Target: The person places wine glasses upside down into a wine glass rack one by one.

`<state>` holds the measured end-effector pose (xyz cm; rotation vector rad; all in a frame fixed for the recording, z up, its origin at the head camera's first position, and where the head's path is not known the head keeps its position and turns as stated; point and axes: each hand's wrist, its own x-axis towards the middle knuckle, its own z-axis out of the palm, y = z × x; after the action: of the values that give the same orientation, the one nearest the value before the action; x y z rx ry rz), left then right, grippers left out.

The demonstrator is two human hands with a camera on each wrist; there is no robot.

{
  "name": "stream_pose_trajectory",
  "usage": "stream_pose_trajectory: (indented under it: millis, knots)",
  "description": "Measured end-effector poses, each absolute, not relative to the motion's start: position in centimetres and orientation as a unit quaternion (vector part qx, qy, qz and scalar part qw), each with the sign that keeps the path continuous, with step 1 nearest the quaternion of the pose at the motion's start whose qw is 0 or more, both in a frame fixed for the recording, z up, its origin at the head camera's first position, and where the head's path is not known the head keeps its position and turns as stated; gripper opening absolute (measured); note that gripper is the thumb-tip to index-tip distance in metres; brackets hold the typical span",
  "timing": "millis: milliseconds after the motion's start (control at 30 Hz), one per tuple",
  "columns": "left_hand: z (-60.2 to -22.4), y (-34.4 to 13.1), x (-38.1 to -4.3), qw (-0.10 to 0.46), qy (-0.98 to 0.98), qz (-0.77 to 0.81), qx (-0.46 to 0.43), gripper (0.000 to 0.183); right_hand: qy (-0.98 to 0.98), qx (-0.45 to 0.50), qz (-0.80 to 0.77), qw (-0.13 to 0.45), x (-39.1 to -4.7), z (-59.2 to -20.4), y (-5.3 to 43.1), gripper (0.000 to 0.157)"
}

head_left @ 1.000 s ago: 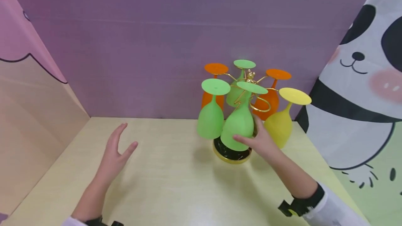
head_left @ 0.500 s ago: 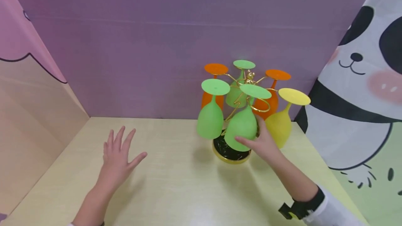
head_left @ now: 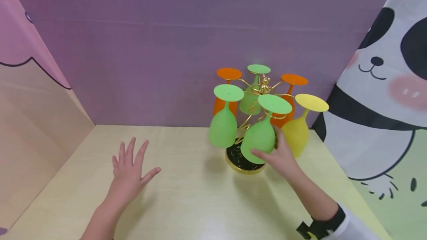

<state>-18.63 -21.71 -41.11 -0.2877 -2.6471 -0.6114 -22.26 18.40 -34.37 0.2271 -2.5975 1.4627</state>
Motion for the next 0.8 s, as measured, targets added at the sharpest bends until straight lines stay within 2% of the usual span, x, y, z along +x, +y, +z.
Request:
stream_pose_trajectory:
  millis: [133,367,800]
  knots:
    - [-41.1,-21.4,-18.5,0.198,-0.949,-0.221,-0.104,0.083,-0.867,0.072,0.485,0.088,-21.9,-34.7,18.4,0.107]
    - [-41.3,-21.0,-18.5,0.148,-0.955,-0.236,-0.106,0.083,-0.863,0.076,0.485,0.116,-21.3,-35.3,18.4,0.104]
    - [-41.5,-20.0,-18.2,0.145,-0.950,-0.246,-0.125,0.084,-0.863,0.057,0.484,0.134,-20.6,-35.8,18.4,0.102]
